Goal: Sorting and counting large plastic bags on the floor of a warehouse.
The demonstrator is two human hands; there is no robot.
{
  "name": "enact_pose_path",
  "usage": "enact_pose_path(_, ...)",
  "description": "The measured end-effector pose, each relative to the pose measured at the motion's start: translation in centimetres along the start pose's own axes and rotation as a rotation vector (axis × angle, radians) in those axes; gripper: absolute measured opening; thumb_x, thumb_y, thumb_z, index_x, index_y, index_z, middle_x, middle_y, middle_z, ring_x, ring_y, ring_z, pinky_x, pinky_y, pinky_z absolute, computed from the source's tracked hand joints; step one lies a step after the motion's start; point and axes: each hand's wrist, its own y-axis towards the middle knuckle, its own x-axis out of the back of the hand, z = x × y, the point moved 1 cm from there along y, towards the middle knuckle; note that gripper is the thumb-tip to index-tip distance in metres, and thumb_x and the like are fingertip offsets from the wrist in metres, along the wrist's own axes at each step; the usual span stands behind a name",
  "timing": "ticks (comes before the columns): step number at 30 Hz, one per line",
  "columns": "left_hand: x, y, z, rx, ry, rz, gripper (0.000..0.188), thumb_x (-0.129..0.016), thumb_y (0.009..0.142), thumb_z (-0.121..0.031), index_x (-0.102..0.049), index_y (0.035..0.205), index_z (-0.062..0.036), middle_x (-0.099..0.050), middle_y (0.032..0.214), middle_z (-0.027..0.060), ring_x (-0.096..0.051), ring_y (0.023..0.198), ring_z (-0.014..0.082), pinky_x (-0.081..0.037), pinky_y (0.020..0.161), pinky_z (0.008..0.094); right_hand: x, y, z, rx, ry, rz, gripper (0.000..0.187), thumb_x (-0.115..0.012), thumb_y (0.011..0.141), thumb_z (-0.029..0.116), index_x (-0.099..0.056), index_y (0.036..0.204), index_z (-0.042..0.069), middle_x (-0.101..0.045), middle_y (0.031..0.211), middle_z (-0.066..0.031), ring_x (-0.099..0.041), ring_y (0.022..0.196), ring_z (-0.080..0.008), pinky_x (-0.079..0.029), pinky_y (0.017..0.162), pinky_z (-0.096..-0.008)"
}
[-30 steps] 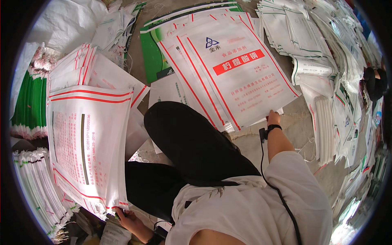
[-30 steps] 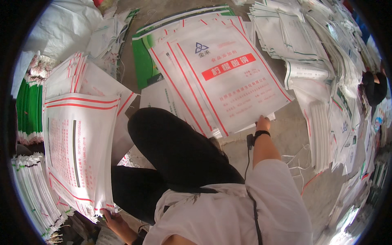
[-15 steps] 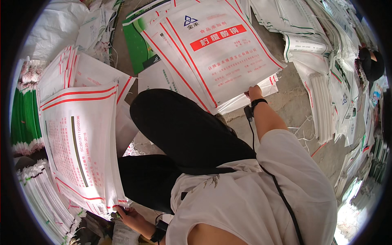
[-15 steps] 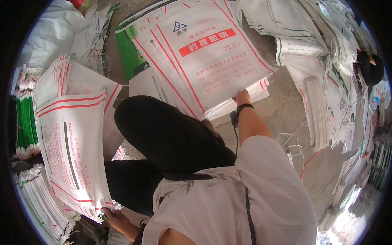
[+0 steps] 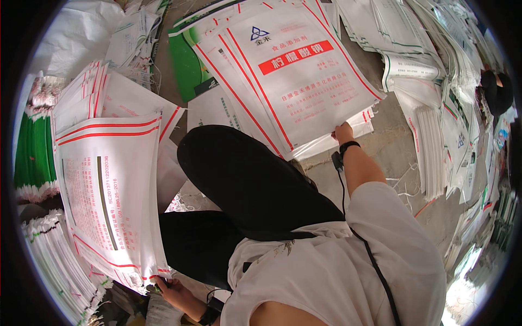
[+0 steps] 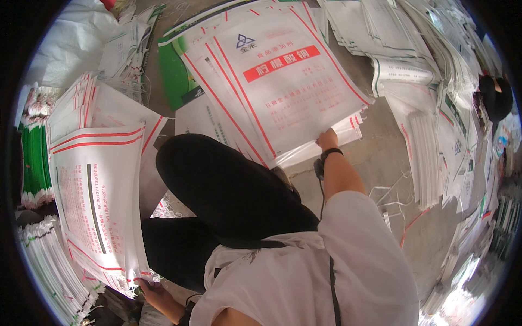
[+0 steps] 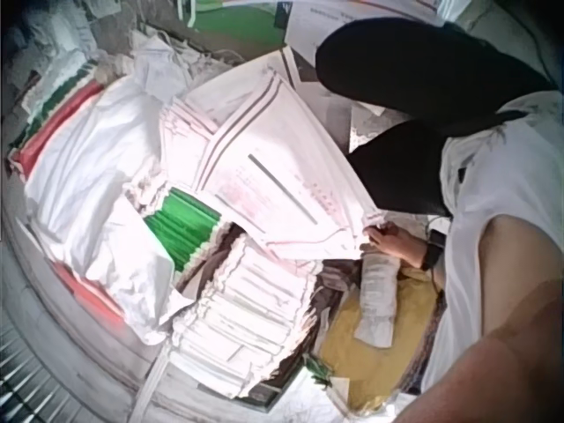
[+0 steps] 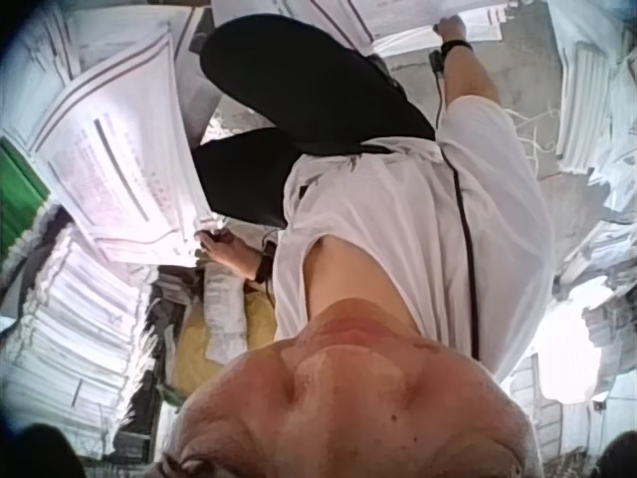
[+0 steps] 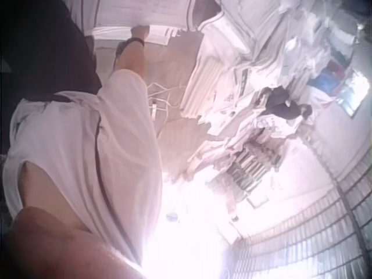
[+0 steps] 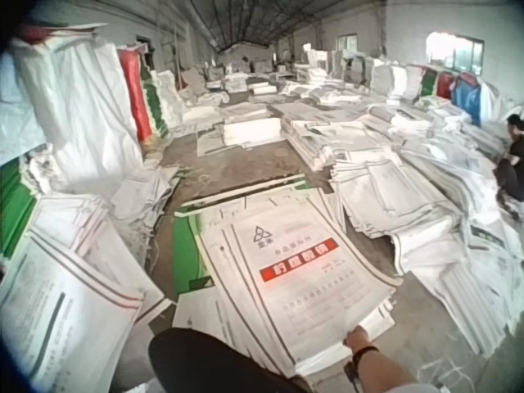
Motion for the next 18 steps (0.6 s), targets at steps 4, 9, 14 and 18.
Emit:
enact_pose_path(4,0.4,0.6,0.4,0.046,-0.035,0.025,0.034,-0.067,0.096,-0.027,-0.064,0.115,0.0009,-0.062,0.088,0.0023,-0.047,0.064,0.0070,-0.037,0.054,0.0194,3.0,-4.3,3.5,0.029,0.146,-0.052,0.014,-0.052,0.089,0.003,-0.053,0.100,-0.005,-0.067,0.082,-0.0189,-0.069,0.061,-0.0260,-0.058,0.052,-0.0335)
enact_pose_path(9,0.6,0.9,0.8,0.060,-0.064,0.046,0.031,-0.066,0.096,-0.025,-0.064,0.114,-0.0001,-0.063,0.090,0.0024,-0.047,0.065,0.0067,-0.037,0.054,0.0193,4.1,-3.7,3.5,0.093,0.040,-0.058,0.010,-0.051,0.088,0.000,-0.049,0.098,-0.003,-0.062,0.074,-0.0161,-0.067,0.056,-0.0250,-0.056,0.047,-0.0340)
enact_pose_path(14,2.1,1.9,0.5,0.089,-0.044,0.024,0.028,-0.067,0.096,-0.023,-0.064,0.112,-0.0011,-0.062,0.089,0.0019,-0.047,0.064,0.0058,-0.038,0.054,0.0181,3.2,-0.8,0.8,0.186,-0.038,-0.033,0.012,-0.051,0.089,0.001,-0.052,0.100,-0.003,-0.063,0.076,-0.0165,-0.067,0.056,-0.0247,-0.057,0.048,-0.0341)
enact_pose_path(18,1.8,3.2,2.0,0.134,-0.094,0.076,0.026,-0.067,0.096,-0.022,-0.064,0.112,-0.0016,-0.062,0.089,0.0016,-0.048,0.064,0.0053,-0.038,0.054,0.0174,6.4,3.8,-1.6,0.703,-0.464,-0.083,0.014,-0.050,0.089,0.001,-0.055,0.102,-0.003,-0.065,0.075,-0.0158,-0.067,0.056,-0.0239,-0.056,0.049,-0.0338)
